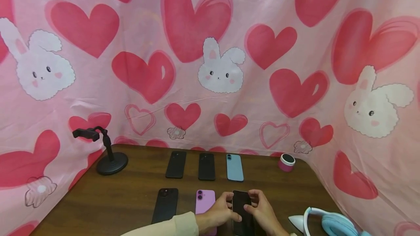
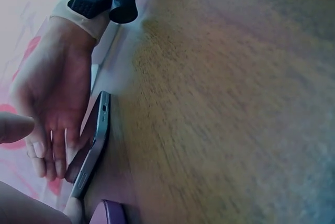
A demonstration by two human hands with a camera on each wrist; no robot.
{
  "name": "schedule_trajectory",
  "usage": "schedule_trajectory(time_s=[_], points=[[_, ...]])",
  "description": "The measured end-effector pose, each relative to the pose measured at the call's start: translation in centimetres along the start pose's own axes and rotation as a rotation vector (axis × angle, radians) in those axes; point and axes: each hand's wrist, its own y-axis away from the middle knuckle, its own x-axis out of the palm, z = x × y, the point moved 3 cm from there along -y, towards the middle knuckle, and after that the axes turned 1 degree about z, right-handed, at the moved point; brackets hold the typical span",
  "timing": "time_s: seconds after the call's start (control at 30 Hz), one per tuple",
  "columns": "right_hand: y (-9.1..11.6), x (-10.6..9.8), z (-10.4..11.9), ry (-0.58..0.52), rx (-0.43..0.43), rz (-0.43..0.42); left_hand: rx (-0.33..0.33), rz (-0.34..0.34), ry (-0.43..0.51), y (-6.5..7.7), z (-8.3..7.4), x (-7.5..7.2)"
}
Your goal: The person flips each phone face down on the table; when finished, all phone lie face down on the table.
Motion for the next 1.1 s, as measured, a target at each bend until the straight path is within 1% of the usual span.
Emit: schedule_trajectory(time_s=[0.2, 0.37, 0.47, 0.6, 0.7, 0.83, 0.93, 1.0, 1.1], points=[[0.3, 0.0, -0.2, -0.023, -0.031, 0.016, 0.071, -0.024, -0.036, -0.1, -0.4, -0.1], [0.2, 0.0, 0.2, -0.024, -0.038, 0.025, 0.118, -0.018, -0.059, -0.2, -0.9, -0.3], [0.3, 0.1, 0.3, -0.050, -0.058, 0.056, 0.129, -0.014, -0.038, -0.1, -1.2, -0.5], [0.6, 0.3, 0.0, -0.106, -0.092, 0.139, 0.142, 0.005, 0.039, 0.0, -1.5, -0.6], [0.7, 0.4, 0.0, -0.139, -0.150, 0.196, 0.175, 0.029, 0.101, 0.1, -1.7, -0.6], [0.8, 0.5, -0.1, -0.190, -0.230, 0.262, 0.214, 0.065, 0.150, 0.2, -1.8, -0.7], [0.9, 0.4, -0.2, -0.234, -0.280, 0.311, 0.232, 0.094, 0.183, 0.4, -1.7, -0.7], [1.0, 0.4, -0.2, -0.258, -0.329, 0.338, 0.244, 0.118, 0.204, 0.4, -1.5, -0.8], [1.1, 0.4, -0.1, -0.286, -0.417, 0.369, 0.243, 0.154, 0.223, 0.2, -1.3, -1.0]])
